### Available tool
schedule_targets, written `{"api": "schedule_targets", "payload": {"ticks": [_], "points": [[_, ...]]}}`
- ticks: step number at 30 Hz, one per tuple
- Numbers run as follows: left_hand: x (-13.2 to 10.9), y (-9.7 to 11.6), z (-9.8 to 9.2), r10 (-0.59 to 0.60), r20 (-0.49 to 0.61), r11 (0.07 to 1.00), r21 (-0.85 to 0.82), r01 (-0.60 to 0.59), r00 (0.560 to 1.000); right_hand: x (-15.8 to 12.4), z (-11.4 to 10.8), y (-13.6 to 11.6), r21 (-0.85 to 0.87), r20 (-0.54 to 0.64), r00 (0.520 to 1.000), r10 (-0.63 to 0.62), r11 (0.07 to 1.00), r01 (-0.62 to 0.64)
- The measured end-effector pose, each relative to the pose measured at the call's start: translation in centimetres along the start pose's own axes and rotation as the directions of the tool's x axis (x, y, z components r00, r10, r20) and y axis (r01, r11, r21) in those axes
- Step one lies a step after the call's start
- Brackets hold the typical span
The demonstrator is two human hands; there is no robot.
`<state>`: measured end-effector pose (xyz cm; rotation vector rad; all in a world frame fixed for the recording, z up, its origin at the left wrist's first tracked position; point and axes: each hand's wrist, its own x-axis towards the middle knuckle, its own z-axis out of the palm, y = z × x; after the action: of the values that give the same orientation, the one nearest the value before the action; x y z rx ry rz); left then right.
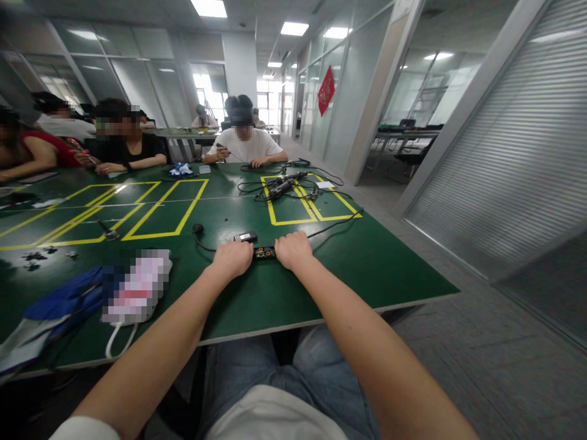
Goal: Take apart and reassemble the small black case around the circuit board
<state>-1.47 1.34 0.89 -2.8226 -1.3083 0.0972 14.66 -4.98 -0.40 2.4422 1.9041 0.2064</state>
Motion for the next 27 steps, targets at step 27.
{"api": "schedule_targets", "payload": {"ticks": [27], "points": [[0.3,0.0,0.2,0.04,-0.122,0.99,-0.133,-0.056,0.992,-1.9,2.9,1.2,0.439,-0.262,0.962,-0.081,0.877,0.194]]}}
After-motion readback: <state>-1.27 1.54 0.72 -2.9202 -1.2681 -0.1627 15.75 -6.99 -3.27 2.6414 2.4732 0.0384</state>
